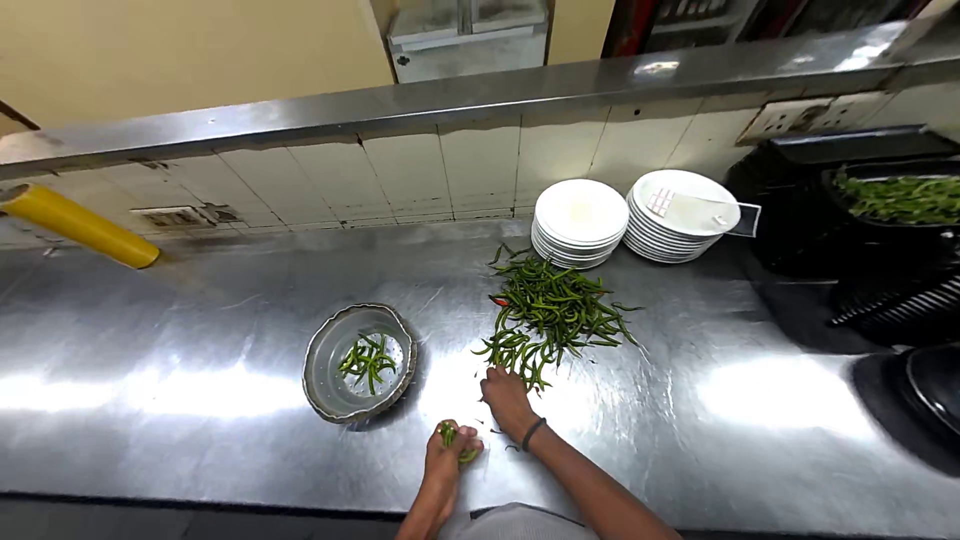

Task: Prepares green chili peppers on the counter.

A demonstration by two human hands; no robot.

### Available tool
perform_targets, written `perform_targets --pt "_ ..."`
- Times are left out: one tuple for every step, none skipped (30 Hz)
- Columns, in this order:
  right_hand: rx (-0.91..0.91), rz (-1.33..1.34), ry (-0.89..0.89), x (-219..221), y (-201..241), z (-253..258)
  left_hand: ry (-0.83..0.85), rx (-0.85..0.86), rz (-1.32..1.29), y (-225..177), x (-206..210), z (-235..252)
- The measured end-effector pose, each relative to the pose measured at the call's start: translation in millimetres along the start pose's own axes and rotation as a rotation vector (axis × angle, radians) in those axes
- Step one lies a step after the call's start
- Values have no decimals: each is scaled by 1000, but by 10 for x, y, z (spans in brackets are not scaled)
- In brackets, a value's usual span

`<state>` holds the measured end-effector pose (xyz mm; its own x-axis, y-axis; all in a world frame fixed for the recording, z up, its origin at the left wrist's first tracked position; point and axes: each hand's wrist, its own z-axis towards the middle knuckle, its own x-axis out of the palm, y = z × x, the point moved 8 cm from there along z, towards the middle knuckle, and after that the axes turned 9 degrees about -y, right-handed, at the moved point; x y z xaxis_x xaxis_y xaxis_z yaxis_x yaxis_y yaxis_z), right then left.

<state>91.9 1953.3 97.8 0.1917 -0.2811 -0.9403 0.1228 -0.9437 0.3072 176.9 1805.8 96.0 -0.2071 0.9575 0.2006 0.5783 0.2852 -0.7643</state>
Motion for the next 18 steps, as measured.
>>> perform_targets --pt "30 58 -25 -22 -48 -24 11 26 17 -20 11 -11" --pt "83 174 -63 -69 -113 -64 20 63 43 -46 21 -14" --pt "154 343 -91 -120 -182 -118 24 98 69 -66 28 -7" --pt "218 530 -108 -149 -240 -183 22 118 92 -72 34 8" --pt "276 722 -101 -150 -278 -257 23 125 110 -66 42 29" --pt "329 908 -64 -133 -287 -351 36 128 128 -48 58 52" --pt "377 1074 -15 -107 -282 -451 69 133 153 -28 96 69" --pt "414 1200 14 -82 -282 -543 117 142 189 -10 155 82" --pt "449 1268 26 -61 -290 -627 169 153 234 7 221 88" --pt "482 1294 20 -41 -303 -702 219 165 291 23 286 83" --pt "507 1291 3 -18 -316 -769 260 192 371 33 340 72" --pt "510 1246 -23 -3 -329 -821 289 240 494 35 380 63" --pt "480 1134 -53 -10 -340 -852 299 322 651 16 421 49" --pt "425 980 -76 -35 -340 -874 302 419 808 -21 462 19" --pt "370 825 -81 -59 -325 -899 315 503 941 -42 495 -11" --pt "319 707 -67 -83 -295 -919 339 569 1049 -43 516 -34" --pt "282 622 -35 -93 -262 -937 369 616 1130 -38 530 -56" --pt "258 566 3 -96 -233 -953 402 639 1193 -29 541 -77"
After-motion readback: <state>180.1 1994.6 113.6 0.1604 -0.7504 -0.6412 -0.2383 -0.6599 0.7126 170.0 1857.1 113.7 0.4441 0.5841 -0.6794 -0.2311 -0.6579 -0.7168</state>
